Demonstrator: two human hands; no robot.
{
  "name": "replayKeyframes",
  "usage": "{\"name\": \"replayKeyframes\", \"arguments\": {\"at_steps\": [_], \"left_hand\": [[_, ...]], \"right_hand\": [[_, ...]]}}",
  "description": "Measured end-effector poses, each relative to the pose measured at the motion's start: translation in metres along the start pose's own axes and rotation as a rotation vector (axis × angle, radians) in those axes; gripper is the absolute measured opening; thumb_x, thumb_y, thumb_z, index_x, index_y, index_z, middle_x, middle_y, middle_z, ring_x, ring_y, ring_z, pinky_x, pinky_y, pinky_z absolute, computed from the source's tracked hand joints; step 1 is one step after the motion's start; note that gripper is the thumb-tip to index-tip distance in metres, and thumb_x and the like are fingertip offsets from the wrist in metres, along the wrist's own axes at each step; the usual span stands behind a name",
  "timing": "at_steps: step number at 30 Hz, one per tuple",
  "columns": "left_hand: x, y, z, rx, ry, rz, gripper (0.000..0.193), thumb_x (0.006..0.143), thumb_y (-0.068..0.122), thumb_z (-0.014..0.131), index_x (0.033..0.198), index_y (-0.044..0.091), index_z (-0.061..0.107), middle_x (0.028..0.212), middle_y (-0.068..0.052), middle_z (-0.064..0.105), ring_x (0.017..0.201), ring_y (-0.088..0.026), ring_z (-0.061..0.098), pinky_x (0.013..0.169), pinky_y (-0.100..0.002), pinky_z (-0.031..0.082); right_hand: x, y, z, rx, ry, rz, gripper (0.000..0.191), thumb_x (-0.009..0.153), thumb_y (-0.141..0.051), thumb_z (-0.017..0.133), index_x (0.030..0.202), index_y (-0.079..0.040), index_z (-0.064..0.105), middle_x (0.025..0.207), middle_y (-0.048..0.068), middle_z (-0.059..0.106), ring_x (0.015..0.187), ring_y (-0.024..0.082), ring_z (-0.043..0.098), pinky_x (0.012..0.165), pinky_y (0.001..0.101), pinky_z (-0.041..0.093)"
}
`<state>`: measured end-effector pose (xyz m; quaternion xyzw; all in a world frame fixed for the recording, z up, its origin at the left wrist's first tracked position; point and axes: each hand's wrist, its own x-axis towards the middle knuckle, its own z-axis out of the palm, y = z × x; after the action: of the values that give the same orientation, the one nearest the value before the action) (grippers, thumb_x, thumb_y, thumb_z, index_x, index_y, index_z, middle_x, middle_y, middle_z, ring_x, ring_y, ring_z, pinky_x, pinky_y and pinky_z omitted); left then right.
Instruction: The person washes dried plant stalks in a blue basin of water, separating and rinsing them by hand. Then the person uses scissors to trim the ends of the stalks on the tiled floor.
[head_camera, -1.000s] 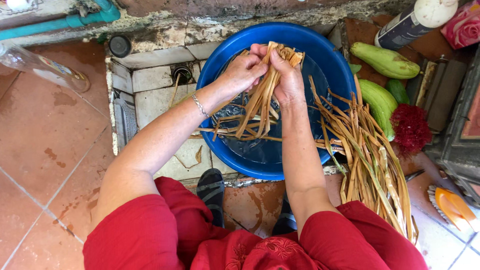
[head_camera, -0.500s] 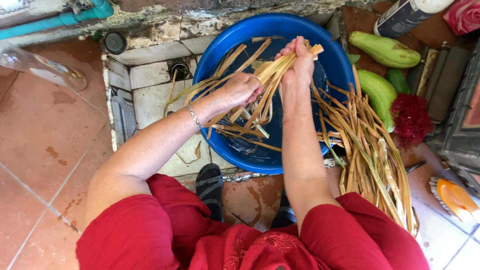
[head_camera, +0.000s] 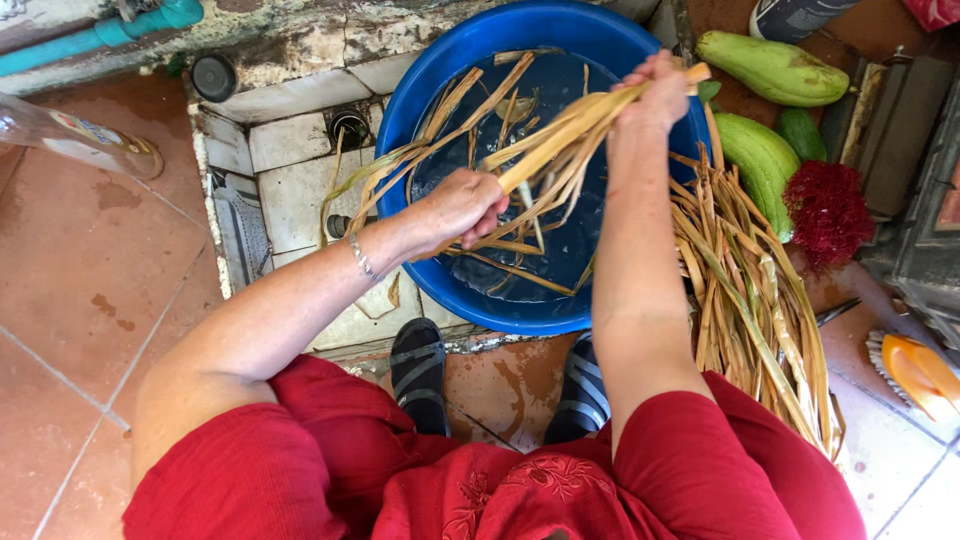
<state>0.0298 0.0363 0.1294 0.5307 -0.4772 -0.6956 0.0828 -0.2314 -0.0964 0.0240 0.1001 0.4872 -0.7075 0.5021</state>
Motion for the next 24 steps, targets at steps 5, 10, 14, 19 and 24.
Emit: {"name": "replayKeyframes", "arguments": {"at_steps": [5,10,14,19,24], "left_hand": [[-0.013,-0.008,0.001,0.025,-0.022,0.032,0.029,0.101,0.021,0.040,0.080,0.008,0.056,0.058,0.001,0.051,0.045,-0.008,0.045,0.039,-0.027,0.039],[-0.037,-0.027,-0.006,0.157,-0.027,0.023,0.031,0.099,0.023,0.041,0.076,0.008,0.055,0.058,0.000,0.055,0.046,-0.010,0.050,0.040,-0.027,0.044],[-0.050,-0.042,-0.018,0.139,-0.020,-0.034,0.031,0.100,0.026,0.042,0.078,0.009,0.057,0.059,-0.001,0.055,0.047,-0.011,0.050,0.044,-0.028,0.044],[-0.071,-0.066,-0.040,0.176,-0.087,-0.026,0.032,0.100,0.027,0.041,0.079,0.008,0.056,0.064,0.000,0.055,0.055,-0.010,0.054,0.051,-0.028,0.052],[-0.079,-0.101,-0.083,0.302,-0.031,-0.068,0.029,0.096,0.025,0.042,0.078,0.008,0.058,0.064,0.001,0.055,0.056,-0.010,0.055,0.052,-0.029,0.054]], "right_hand": [[0.040,-0.020,-0.015,-0.008,-0.009,-0.129,0.027,0.097,-0.012,0.054,0.073,-0.004,0.059,0.056,0.007,0.051,0.046,0.020,0.049,0.043,0.0403,0.049],[0.074,-0.068,-0.039,0.016,0.116,-0.236,0.028,0.093,-0.007,0.059,0.065,-0.005,0.057,0.054,0.007,0.051,0.041,0.019,0.045,0.037,0.0388,0.038],[0.085,-0.078,-0.050,0.016,0.199,-0.304,0.025,0.087,-0.005,0.059,0.062,-0.004,0.056,0.052,0.011,0.053,0.039,0.023,0.050,0.036,0.0412,0.042],[0.098,-0.112,-0.071,-0.030,0.190,-0.432,0.020,0.084,-0.002,0.062,0.064,-0.003,0.059,0.055,0.009,0.056,0.042,0.020,0.050,0.039,0.0397,0.042],[0.119,-0.122,-0.083,0.022,0.207,-0.552,0.020,0.078,0.009,0.062,0.064,-0.003,0.056,0.054,0.010,0.056,0.043,0.021,0.052,0.039,0.0403,0.045]]}}
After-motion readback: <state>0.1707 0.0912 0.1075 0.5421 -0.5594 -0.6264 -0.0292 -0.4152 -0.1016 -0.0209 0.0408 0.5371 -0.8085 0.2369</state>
